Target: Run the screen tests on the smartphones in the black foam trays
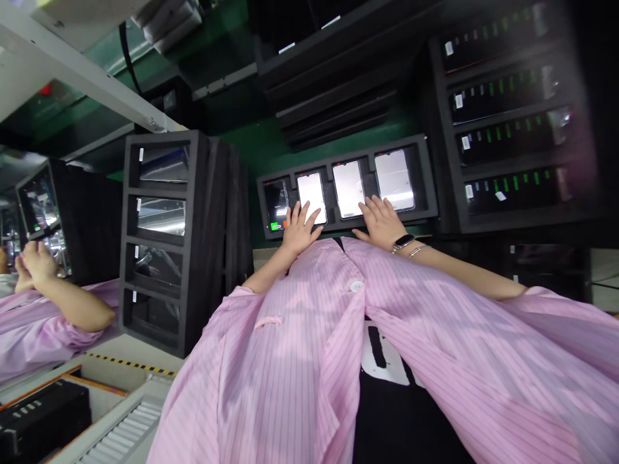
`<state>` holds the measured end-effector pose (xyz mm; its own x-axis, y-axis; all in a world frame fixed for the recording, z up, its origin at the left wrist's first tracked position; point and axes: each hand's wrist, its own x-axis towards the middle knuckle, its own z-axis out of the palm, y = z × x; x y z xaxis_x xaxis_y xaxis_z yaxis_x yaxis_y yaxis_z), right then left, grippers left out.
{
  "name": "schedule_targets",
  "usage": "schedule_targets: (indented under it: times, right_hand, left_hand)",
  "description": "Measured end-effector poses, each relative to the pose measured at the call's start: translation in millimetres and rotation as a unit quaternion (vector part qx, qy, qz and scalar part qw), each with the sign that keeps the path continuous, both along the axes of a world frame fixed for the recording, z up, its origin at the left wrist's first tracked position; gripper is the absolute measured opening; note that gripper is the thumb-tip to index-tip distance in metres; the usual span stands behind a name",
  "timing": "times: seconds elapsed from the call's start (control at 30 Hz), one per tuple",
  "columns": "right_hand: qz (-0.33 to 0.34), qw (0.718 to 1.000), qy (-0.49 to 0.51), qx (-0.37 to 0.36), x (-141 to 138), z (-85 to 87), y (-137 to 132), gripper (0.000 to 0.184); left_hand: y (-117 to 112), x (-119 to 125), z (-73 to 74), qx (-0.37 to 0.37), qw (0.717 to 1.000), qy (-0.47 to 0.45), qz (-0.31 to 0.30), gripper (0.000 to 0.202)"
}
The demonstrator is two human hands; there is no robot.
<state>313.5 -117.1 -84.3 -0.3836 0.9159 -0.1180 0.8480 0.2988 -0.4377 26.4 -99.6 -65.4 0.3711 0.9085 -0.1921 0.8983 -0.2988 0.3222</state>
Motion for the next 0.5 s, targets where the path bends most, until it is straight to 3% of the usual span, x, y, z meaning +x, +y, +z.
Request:
schedule_targets:
  times: [0.5]
  right_hand:
    - [-0.032,0.999,0.029,0.003,-0.6,-7.6,2.9,0.09]
  left_hand:
    - [1.1,2.2,0.5,0.0,1.0,0.005,0.03,0.066]
